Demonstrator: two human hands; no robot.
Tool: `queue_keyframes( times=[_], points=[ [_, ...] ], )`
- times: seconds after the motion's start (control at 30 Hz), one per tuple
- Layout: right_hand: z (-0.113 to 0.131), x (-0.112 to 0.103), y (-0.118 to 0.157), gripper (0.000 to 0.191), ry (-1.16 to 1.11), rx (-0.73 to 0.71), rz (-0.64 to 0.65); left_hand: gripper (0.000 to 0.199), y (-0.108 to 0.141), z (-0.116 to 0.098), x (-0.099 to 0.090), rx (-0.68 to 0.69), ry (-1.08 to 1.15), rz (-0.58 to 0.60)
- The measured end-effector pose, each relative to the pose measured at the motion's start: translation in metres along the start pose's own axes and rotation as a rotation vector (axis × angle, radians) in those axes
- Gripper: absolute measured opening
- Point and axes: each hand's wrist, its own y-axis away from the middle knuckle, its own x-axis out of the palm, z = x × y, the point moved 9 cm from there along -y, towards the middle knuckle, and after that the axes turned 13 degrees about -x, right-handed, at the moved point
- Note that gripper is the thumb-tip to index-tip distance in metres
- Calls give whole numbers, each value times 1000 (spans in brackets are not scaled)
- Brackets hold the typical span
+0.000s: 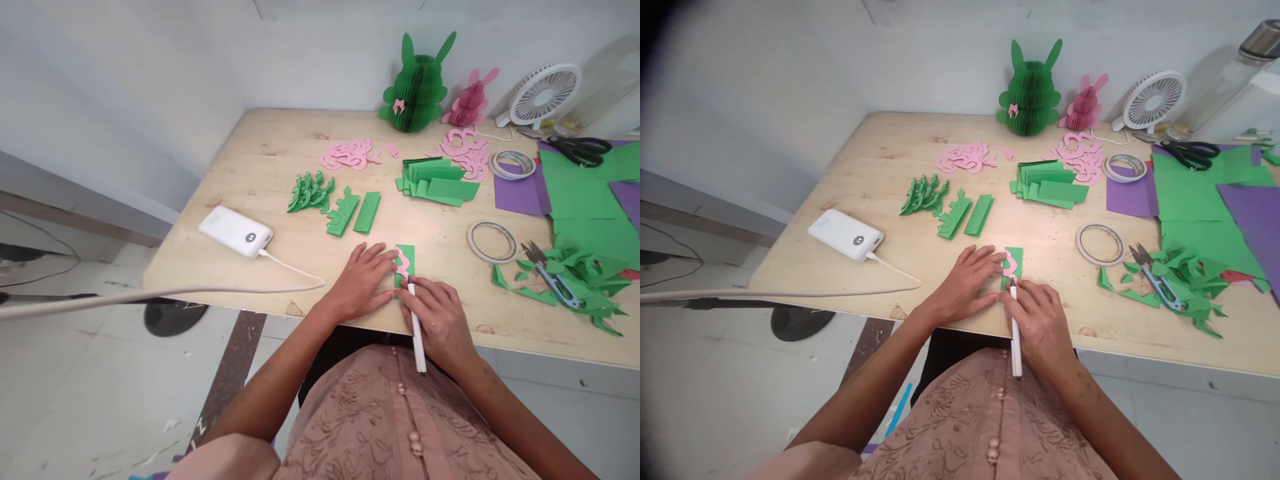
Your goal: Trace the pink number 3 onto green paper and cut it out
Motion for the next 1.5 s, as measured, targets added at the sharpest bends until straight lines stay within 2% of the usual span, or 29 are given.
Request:
queue_keyframes(
  times=[0.5,0.77,1.5],
  points=[
    [-1,2,0,37,-4,3,8,31,3,-2,-3,20,-26,-25],
    [-2,4,1,34,1,-2,18,32,11,-4,-7,42,-57,-80],
    [-1,1,1,34,13,-15,15,36,15,-5,-2,82,-229,-100]
  ],
)
